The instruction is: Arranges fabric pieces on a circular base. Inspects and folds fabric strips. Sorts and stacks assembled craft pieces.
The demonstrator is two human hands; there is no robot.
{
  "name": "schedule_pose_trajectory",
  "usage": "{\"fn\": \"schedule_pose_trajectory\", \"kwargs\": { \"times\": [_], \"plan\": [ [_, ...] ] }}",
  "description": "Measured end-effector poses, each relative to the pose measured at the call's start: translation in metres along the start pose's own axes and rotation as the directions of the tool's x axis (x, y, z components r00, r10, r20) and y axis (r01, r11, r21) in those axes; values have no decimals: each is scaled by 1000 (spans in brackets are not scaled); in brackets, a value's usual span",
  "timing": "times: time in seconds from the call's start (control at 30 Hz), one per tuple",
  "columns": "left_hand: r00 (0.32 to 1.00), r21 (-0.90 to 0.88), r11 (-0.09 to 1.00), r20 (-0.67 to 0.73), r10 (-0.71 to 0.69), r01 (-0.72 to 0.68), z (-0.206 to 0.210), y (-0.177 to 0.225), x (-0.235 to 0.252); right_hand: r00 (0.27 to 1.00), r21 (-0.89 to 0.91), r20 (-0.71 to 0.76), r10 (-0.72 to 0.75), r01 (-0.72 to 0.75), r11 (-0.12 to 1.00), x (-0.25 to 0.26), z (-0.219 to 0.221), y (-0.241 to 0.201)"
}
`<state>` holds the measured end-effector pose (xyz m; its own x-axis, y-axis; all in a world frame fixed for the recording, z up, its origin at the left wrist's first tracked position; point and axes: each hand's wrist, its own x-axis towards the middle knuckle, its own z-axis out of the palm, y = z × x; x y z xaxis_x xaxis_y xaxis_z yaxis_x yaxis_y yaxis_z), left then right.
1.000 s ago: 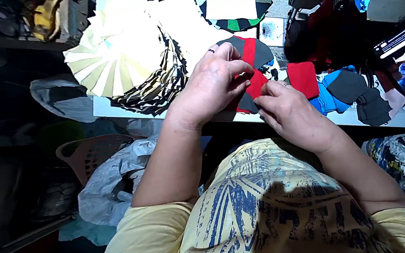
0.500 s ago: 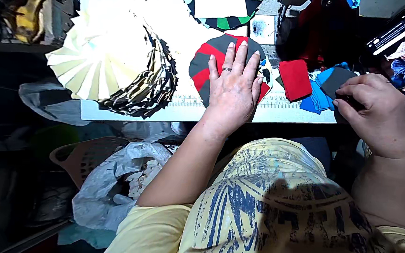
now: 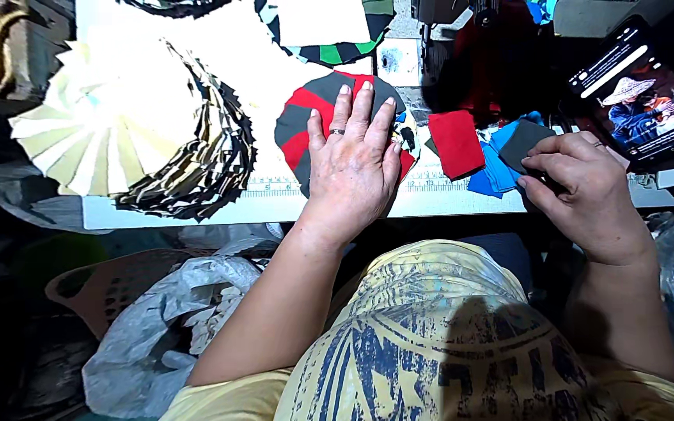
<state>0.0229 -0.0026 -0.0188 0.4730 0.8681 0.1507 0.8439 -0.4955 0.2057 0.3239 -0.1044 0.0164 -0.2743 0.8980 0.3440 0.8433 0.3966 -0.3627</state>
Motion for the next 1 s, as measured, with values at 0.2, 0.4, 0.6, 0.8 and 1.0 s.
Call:
{"fn": "schedule_pose_trajectory", "kwargs": {
  "times": [0.2,0.4,0.6,0.8,1.0],
  "plan": [
    [1000,-8,1000,8,-9,9,-1,1,0,999,-11,-38,-3,3,1000,0,4,1],
    [1000,-8,1000,7,-13,13,-1,1,-1,997,14,-67,25,-24,1000,1,6,0],
    [1000,-23,1000,1,4,-4,0,-2,-1,975,85,-169,147,-134,987,10,10,10],
    [1000,-164,986,-27,10,-14,-12,-4,-4,947,227,-222,231,-180,957,30,5,26],
    [986,-250,968,-169,-17,-26,-27,-13,-6,916,215,-317,246,-183,959,45,-10,38]
  ]
}}
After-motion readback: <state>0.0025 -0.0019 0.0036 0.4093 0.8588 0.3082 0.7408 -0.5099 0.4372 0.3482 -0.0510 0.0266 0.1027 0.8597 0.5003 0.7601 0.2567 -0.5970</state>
